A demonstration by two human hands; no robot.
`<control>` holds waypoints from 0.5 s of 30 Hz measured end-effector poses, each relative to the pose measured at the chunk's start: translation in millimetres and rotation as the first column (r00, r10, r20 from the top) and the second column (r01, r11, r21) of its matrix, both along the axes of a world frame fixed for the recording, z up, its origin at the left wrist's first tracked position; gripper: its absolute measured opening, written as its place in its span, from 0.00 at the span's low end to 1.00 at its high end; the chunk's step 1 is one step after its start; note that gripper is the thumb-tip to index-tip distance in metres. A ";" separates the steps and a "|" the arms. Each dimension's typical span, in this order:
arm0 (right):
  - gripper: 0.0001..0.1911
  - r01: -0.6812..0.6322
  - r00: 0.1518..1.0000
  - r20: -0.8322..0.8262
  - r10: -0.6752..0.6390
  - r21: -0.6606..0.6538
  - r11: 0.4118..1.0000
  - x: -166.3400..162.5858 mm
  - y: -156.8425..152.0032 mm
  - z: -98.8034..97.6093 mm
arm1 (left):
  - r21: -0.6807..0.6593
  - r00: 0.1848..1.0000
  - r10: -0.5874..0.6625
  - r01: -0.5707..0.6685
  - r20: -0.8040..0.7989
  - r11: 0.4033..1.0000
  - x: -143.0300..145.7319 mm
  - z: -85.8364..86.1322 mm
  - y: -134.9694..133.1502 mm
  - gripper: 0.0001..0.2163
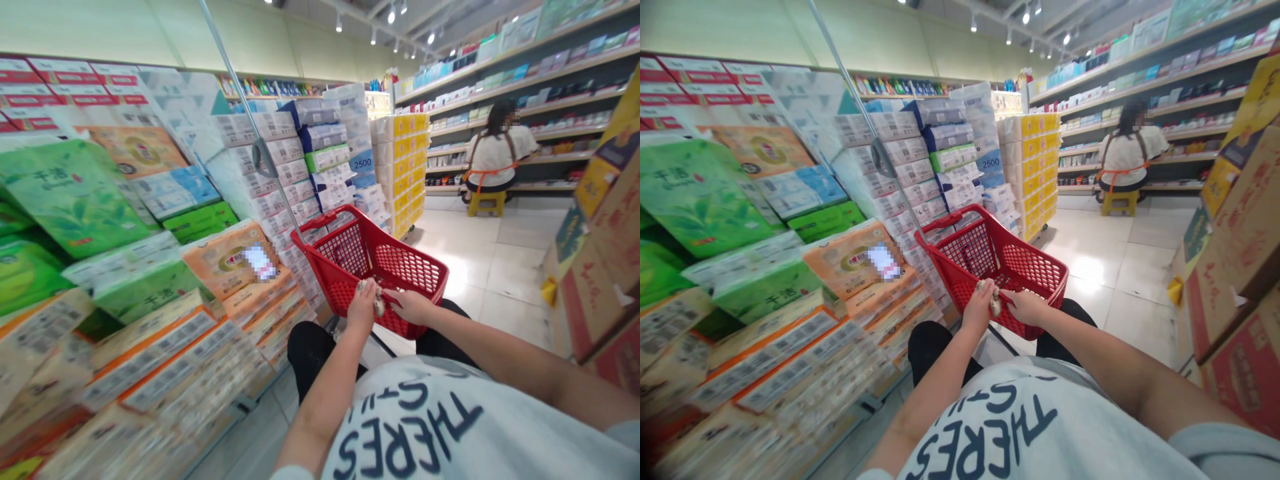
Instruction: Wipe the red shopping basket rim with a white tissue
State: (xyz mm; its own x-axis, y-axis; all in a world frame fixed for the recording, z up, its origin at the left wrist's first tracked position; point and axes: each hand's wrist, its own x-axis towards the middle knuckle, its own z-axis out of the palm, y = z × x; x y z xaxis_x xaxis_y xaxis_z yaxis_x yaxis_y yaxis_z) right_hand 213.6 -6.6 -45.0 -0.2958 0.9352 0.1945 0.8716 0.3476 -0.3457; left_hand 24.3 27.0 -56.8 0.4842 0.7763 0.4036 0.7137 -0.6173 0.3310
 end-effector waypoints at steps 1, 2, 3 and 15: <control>0.27 0.000 1.000 -0.006 0.000 0.000 1.000 0.0 -0.3 0.2 | -0.003 0.999 0.048 -0.048 0.022 0.999 -2.8 -1.8 1.7 0.31; 0.27 0.000 1.000 -0.011 0.000 0.000 1.000 -0.1 -0.5 0.4 | -0.013 0.994 0.101 -0.100 0.046 0.995 -5.1 -4.0 3.4 0.31; 0.27 0.001 1.000 -0.016 -0.001 -0.001 1.000 -0.2 -0.6 0.4 | -0.031 0.987 0.146 -0.144 0.069 0.989 -6.3 -6.7 4.7 0.32; 0.25 0.000 1.000 -0.017 0.000 0.003 1.000 -2.6 3.0 1.4 | -0.247 0.954 0.193 -0.135 0.229 0.960 23.2 -23.6 -7.1 0.37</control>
State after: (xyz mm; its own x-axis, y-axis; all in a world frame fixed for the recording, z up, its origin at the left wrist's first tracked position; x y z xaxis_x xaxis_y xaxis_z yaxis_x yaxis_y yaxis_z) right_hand 211.0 -3.6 -43.5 -0.2923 0.9346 0.2027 0.8655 0.3487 -0.3596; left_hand 47.4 19.8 -80.4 0.2491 0.9211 0.2991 0.6760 -0.3865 0.6274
